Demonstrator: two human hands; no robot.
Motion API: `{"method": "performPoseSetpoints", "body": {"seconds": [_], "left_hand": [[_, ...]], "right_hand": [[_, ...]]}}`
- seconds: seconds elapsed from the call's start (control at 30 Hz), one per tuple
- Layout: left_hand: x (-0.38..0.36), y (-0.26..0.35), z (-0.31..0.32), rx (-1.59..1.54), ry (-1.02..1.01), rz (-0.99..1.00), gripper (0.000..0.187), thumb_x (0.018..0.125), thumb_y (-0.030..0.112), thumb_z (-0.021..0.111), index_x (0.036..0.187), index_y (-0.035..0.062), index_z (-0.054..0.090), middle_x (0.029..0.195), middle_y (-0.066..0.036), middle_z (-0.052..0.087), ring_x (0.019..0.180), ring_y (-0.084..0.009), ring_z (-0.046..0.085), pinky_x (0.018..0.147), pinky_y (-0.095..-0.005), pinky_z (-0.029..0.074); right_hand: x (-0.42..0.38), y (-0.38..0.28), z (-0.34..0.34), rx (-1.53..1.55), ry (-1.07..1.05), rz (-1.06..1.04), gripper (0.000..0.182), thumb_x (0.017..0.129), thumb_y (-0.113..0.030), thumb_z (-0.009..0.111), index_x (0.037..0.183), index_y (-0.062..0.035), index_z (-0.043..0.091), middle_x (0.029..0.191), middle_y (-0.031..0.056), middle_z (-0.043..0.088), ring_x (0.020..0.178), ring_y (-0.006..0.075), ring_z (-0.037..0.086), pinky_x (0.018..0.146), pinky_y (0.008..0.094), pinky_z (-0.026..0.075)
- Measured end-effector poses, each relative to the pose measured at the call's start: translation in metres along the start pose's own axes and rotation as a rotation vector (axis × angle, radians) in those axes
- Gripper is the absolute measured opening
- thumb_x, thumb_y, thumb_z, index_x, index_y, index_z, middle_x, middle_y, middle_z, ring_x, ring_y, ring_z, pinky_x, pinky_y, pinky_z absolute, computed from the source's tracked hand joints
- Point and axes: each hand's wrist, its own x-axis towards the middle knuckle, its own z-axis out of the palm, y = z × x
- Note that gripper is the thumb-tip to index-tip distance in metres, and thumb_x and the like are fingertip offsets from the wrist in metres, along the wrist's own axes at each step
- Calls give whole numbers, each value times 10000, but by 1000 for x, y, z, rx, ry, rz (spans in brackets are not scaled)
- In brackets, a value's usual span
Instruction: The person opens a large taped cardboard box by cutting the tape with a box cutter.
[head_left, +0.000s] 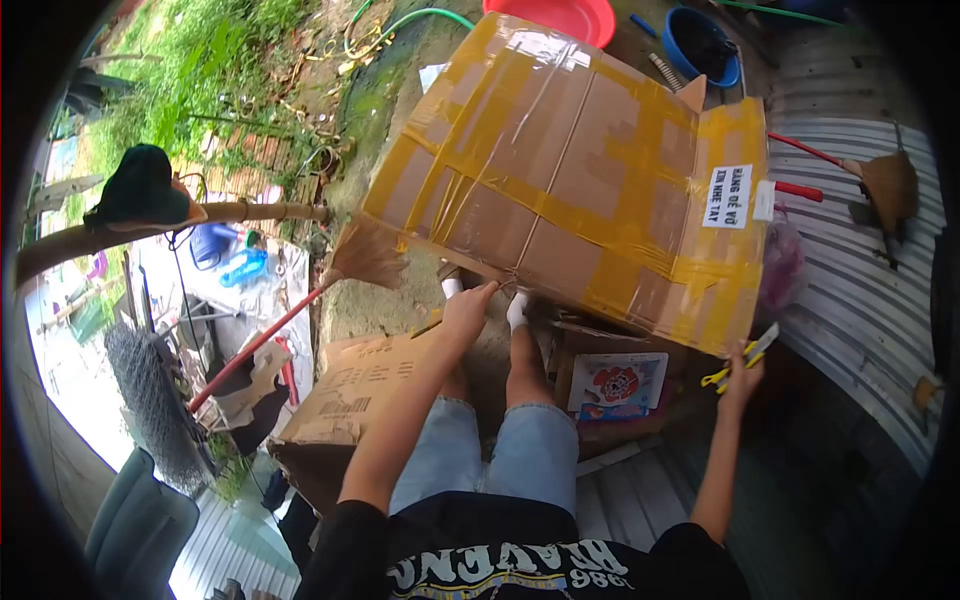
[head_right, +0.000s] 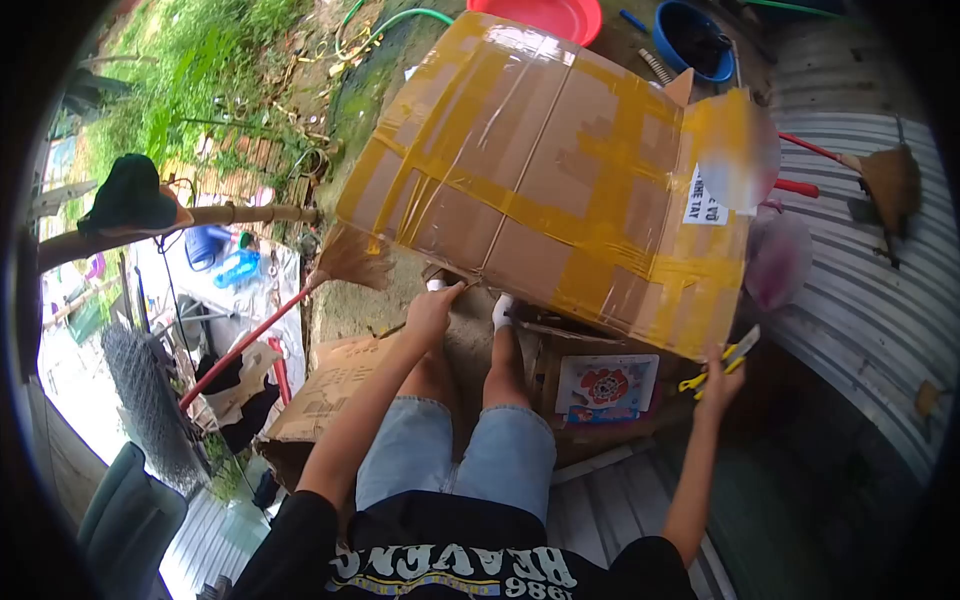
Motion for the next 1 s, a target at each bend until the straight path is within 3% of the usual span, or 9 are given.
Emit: {"method": "performPoseSetpoints", "body": {"seconds": [0.1,0.17,0.33,0.77,0.83,0.87,0.9,0.97,1.0], "left_hand": [[-4,-34,48,124,-173,-218,309,716,-25,478,1001,66,552,856,-133,619,797,-311,604,676,-417,481],[-14,-50,57,55,28,-166,306,731,-13,489,1024,65,531,927,-145,601,843,-310,593,706,-408,479],[9,-106,35,-11,489,-492,505,696,-18,510,1195,-6,435,1188,-189,465,1066,-349,466,905,-388,401],[46,-119,60,-541,417,-843,603,657,121,512,1248,42,425,1209,-186,383,1120,-333,446,962,-363,371],[44,-142,59,-644,313,-733,561,661,109,508,1217,60,448,1201,-171,386,1096,-324,465,957,-360,376],[41,-151,58,-749,330,-696,468,673,65,471,1138,69,525,1157,-165,420,1075,-308,483,949,-355,384],[35,-163,58,-763,339,-709,468,673,65,471,1138,69,525,1157,-165,420,1075,-308,483,949,-355,384],[18,-185,66,-734,356,-719,394,688,38,454,1052,82,597,1096,-157,461,1044,-291,508,927,-344,402],[5,-182,62,-662,449,-759,361,702,7,433,987,90,639,1070,-169,503,1036,-276,522,912,-334,414]], "right_hand": [[-44,102,34,-79,-136,130,158,785,-54,619,884,-51,496,677,13,500,504,84,506,409,223,393],[-76,211,25,-231,-199,127,172,788,-66,619,906,-41,496,678,16,500,510,85,522,410,218,401],[-117,155,30,-189,-167,284,292,776,-162,656,952,23,514,684,47,547,446,98,502,399,242,390],[-100,86,65,-384,-600,334,266,830,-204,624,953,-28,469,638,18,481,434,90,471,412,235,375],[-91,70,79,-455,-473,182,318,854,-254,591,1012,-30,431,614,10,469,411,79,447,397,230,352],[-78,59,82,-581,-455,184,317,863,-228,552,1044,-14,403,807,112,517,677,211,560,606,313,433],[-69,44,93,-595,-466,172,317,863,-228,552,1044,-14,403,807,112,517,677,211,560,606,313,433],[-51,12,124,-632,-532,-448,275,867,-157,509,1063,-1,394,919,174,481,881,320,522,776,365,403],[-44,-6,145,-649,-614,-454,264,864,-128,491,1071,3,392,963,187,460,928,348,492,809,372,388]]}}
